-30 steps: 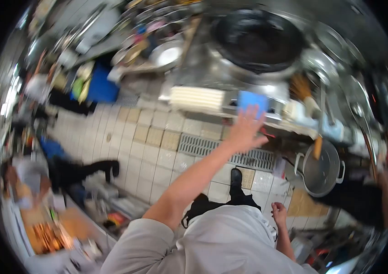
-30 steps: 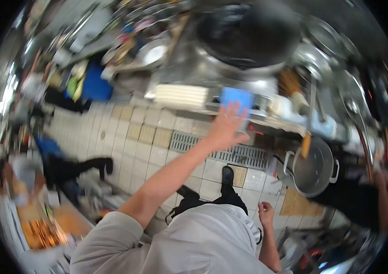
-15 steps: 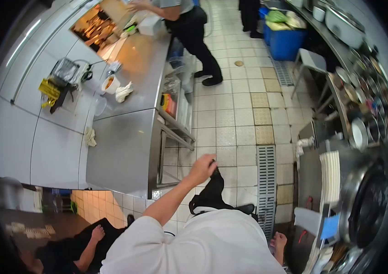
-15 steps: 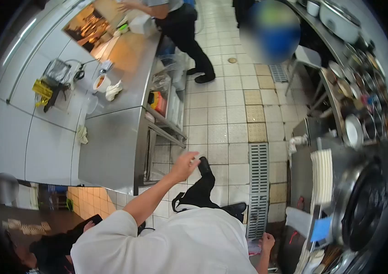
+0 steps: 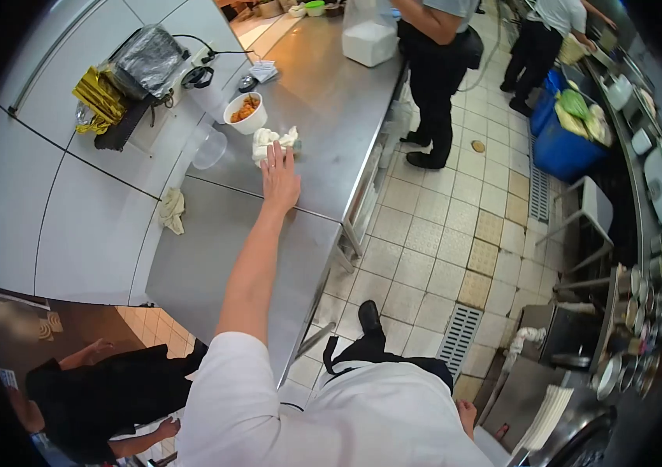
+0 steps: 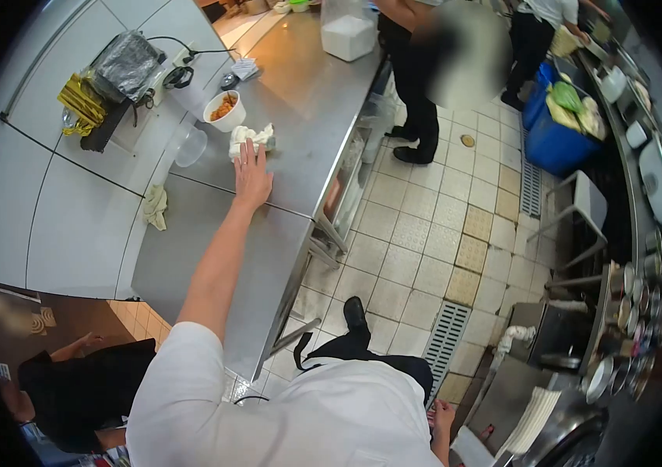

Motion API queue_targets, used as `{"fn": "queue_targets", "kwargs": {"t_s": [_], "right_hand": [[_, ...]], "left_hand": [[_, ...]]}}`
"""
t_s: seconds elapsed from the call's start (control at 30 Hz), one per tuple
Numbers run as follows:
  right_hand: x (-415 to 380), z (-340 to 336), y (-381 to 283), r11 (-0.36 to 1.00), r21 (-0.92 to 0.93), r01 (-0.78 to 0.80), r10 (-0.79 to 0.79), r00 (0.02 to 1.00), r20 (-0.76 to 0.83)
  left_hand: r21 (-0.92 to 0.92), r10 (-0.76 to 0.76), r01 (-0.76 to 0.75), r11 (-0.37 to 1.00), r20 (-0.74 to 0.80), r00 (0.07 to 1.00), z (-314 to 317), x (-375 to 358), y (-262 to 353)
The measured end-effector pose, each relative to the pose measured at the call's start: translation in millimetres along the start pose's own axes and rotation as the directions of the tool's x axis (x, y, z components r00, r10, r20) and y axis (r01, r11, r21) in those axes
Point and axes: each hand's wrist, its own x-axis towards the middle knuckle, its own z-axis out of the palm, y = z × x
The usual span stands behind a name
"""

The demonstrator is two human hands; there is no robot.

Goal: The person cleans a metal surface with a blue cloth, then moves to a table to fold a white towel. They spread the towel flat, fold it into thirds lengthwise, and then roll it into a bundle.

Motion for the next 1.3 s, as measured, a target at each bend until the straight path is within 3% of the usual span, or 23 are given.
{"fn": "queue_targets", "kwargs": {"t_s": [0.07, 0.13, 0.17, 0.27, 0.3, 0.37, 0.47, 0.6, 0.67, 0.73, 0.87, 1.0, 1.07, 1.3], "right_hand": [[10, 8, -30, 0.997, -0.056, 0.047, -0.046, 0.999, 0.022], [25, 7, -41, 0.971, -0.123, 0.206, -0.204, 0.978, 0.03], [49, 1, -28, 0.924, -0.205, 0.322, -0.306, 0.946, 0.107], [241, -25, 155, 0.885, -0.243, 0.397, -0.32, 0.899, 0.3], [256, -26, 149, 0.904, -0.064, 0.423, -0.391, 0.878, 0.277], [294, -23, 97, 0.974, -0.094, 0.206, -0.183, 0.962, 0.204], [343, -9, -13, 0.998, 0.034, -0.051, 0.046, 0.991, 0.129], [292, 14, -269, 0.993, -0.057, 0.102, -0.069, 0.907, 0.415], [270, 36, -358, 0.964, -0.157, 0.215, -0.148, 0.923, 0.356], [270, 49, -403, 0.956, -0.145, 0.253, -0.183, 0.907, 0.379], [281, 71, -435, 0.944, -0.178, 0.277, -0.173, 0.877, 0.448], [285, 79, -417, 0.925, -0.263, 0.276, -0.123, 0.869, 0.479], [285, 77, -404, 0.874, -0.366, 0.32, -0.109, 0.863, 0.494], [266, 88, -403, 0.809, -0.394, 0.437, -0.194, 0.831, 0.522]], "left_hand": [[0.086, -0.012, 0.007, 0.996, 0.057, 0.998, 9, 19, -17], [0.026, -0.033, 0.029, 0.999, 0.189, 0.981, 33, 29, -26], [0.049, -0.07, 0.062, 0.997, 0.191, 0.979, 41, 30, -24], [-0.023, -0.111, 0.117, 0.993, 0.177, 0.978, 47, 23, -16], [-0.025, -0.125, 0.131, 0.991, 0.165, 0.978, 47, 21, -14], [-0.031, -0.157, 0.166, 0.986, 0.188, 0.97, 43, 20, -10], [-0.004, -0.194, 0.199, 0.98, 0.225, 0.955, 36, 22, -4], [0.024, -0.241, 0.245, 0.969, 0.284, 0.928, 31, 28, 0], [0.027, -0.242, 0.245, 0.969, 0.28, 0.929, 30, 27, 2], [0.041, -0.256, 0.256, 0.966, 0.295, 0.92, 28, 27, 5], [0.036, -0.267, 0.268, 0.963, 0.283, 0.921, 27, 27, 7], [0.025, -0.288, 0.293, 0.956, 0.271, 0.918, 27, 25, 10], [-0.019, -0.276, 0.281, 0.96, 0.135, 0.952, 31, 26, 10], [-0.194, -0.379, 0.383, 0.903, 0.057, 0.924, 22, 46, 1]]}}
